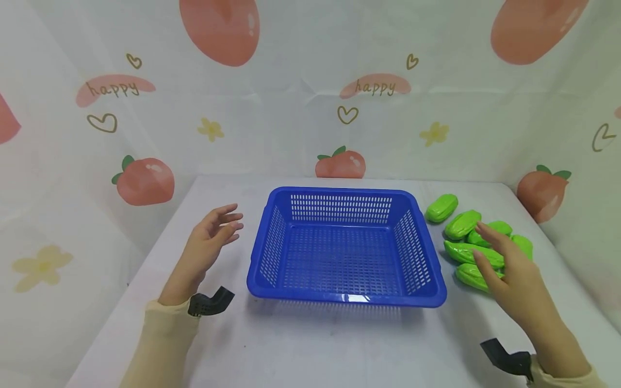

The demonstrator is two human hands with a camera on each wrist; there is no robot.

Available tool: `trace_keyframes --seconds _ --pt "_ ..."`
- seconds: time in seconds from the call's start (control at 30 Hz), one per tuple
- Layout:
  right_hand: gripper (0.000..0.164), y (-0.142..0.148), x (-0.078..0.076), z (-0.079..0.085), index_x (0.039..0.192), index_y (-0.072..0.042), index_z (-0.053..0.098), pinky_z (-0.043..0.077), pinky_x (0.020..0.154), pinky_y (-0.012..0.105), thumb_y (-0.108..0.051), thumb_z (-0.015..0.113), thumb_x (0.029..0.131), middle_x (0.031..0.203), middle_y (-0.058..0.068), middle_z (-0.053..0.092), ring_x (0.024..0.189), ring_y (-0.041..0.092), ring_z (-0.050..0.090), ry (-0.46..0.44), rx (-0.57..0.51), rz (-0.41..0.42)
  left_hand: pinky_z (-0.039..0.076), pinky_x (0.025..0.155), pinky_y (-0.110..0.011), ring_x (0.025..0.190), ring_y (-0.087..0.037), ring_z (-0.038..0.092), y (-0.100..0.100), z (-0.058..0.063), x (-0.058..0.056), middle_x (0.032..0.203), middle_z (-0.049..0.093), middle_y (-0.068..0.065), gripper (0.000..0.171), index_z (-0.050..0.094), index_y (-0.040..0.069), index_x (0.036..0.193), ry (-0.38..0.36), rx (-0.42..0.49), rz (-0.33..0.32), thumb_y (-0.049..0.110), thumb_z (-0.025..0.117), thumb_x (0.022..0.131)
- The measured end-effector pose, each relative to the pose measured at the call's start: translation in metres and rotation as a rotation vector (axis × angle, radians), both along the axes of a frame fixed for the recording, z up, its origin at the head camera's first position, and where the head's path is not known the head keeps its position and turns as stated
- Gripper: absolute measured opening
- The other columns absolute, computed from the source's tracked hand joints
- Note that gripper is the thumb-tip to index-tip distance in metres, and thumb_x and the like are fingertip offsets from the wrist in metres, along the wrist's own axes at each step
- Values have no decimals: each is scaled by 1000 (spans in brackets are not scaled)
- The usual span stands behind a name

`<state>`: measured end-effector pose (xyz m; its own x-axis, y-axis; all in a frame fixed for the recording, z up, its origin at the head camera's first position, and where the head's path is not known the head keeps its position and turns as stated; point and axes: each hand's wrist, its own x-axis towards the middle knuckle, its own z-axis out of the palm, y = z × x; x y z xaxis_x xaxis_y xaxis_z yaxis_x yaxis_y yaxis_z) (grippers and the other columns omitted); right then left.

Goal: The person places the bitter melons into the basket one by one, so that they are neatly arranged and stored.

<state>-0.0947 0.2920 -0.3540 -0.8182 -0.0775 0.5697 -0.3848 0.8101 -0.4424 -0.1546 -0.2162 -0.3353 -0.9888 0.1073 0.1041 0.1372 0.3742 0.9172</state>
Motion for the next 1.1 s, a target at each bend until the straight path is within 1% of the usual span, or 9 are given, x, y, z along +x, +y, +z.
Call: trace_keyframes --seconds 0.2,0.27,0.37,0.47,0.5,0.6,0.67,0.73,1.1 --pt "54 11 1 -12 145 -10 44 17 99 -1 -7 59 93 127 24 57 119 -23 30 -14 11 14 50 95 -25 124 -33 54 -2 -12 -5 140 49 -20 53 35 7 147 -66 60 -15 23 53 100" --pt "54 15 2 -17 146 -10 42 16 104 1 -9 58 95 130 24 56 123 -22 26 -41 22 11 49 97 -28 126 -34 52 -3 -16 -7 142 47 -20 55 34 8 148 -97 72 -25 24 54 100" --pt "54 21 3 -23 147 -11 40 14 115 11 -10 58 96 134 24 53 132 -17 24 -92 28 6 47 99 -34 129 -36 50 -4 -21 -10 144 45 -21 59 32 10 150 -145 77 -38 25 56 99" --pt "54 27 3 -29 147 -12 40 14 119 18 -11 58 96 138 23 52 133 -17 21 -133 21 8 46 101 -38 131 -37 47 -6 -25 -13 147 42 -22 62 29 11 151 -194 70 -58 27 57 98" --pt "54 29 3 -31 146 -11 41 13 118 17 -11 58 96 140 18 52 132 -18 21 -138 17 10 46 101 -39 131 -38 47 -6 -27 -14 147 41 -23 63 28 11 152 -207 65 -68 27 57 98" --pt "51 34 2 -38 144 -10 43 13 113 11 -10 58 95 144 -15 47 125 -25 20 -149 -6 22 45 102 -41 132 -39 46 -7 -31 -17 149 38 -24 67 24 10 153 -236 64 -108 29 57 98" --pt "50 38 1 -42 144 -9 44 13 112 11 -10 58 96 137 -36 39 123 -26 21 -160 -20 27 45 103 -43 132 -40 46 -8 -33 -19 149 37 -25 68 23 9 153 -247 65 -134 30 57 98" --pt "48 41 1 -45 142 -9 45 13 111 10 -10 58 96 129 -48 32 121 -26 21 -173 -33 31 44 103 -45 133 -40 45 -8 -35 -20 149 37 -24 70 22 9 153 -262 72 -150 31 58 98" --pt "43 61 0 -54 140 -12 49 12 112 13 -15 56 98 125 -50 32 117 -28 19 -242 -39 -2 44 103 -54 133 -40 44 -8 -41 -25 149 38 -23 69 21 11 154 -321 116 -185 30 58 98"
